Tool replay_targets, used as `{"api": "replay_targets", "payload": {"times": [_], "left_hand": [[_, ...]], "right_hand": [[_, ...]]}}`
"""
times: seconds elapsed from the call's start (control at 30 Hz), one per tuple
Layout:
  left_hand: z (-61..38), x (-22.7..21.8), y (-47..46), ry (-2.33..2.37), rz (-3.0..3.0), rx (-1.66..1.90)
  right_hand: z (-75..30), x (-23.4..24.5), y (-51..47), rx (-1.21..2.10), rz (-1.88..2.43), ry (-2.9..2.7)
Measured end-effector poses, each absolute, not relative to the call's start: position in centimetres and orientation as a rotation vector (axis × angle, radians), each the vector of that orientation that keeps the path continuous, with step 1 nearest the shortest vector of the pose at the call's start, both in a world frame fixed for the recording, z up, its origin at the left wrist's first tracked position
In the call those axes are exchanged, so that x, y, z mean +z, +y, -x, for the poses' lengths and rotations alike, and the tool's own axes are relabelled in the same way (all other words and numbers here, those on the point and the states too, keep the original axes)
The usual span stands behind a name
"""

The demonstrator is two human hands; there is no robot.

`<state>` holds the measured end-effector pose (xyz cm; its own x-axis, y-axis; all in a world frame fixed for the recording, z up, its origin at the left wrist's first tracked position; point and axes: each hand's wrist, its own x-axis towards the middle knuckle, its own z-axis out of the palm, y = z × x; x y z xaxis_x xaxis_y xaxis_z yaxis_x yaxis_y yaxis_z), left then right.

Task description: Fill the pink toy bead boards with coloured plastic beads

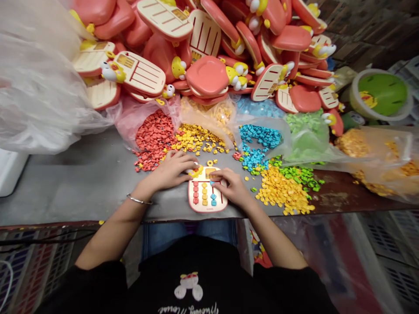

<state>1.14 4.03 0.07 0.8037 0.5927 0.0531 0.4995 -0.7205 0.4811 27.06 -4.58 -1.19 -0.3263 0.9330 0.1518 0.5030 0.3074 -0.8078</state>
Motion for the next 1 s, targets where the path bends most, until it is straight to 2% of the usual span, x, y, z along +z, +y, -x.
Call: {"api": "replay_targets", "payload": {"times": [0.1, 0.17, 0.27, 0.37, 0.53, 0.67, 0.87, 1.0], "left_hand": [[-1.2, 0.2, 4.0, 0.816, -2.541, 0.28], [-1.2, 0.2, 4.0, 0.811, -2.547, 0.28], [-1.2, 0.4, 4.0, 0.803, -2.543, 0.282], [-1.2, 0.6, 4.0, 0.804, -2.538, 0.269], [-1.2, 0.6, 4.0, 0.801, -2.532, 0.256], [-1.2, 0.6, 4.0, 0.802, -2.539, 0.258], [-1.1, 0.5, 3.9, 0.792, -2.557, 0.262], [-1.1, 0.4, 3.9, 0.799, -2.568, 0.262]], "right_hand": [[-27.9, -0.4, -4.6, 1.003, 1.149, -2.044], [-29.5, -0.1, -4.6, 0.965, 1.176, -1.987], [-32.3, -0.4, -4.0, 0.53, 1.471, -1.859], [-34.0, -1.4, -2.9, 0.083, 1.741, -1.959], [-34.4, -2.3, -1.9, -0.156, 1.879, -2.175], [-34.0, -1.4, -2.4, -0.015, 1.842, -2.073], [-29.9, -0.4, -3.5, 0.575, 1.412, -1.924], [-27.9, -1.1, -3.0, 0.561, 1.371, -2.015]]}}
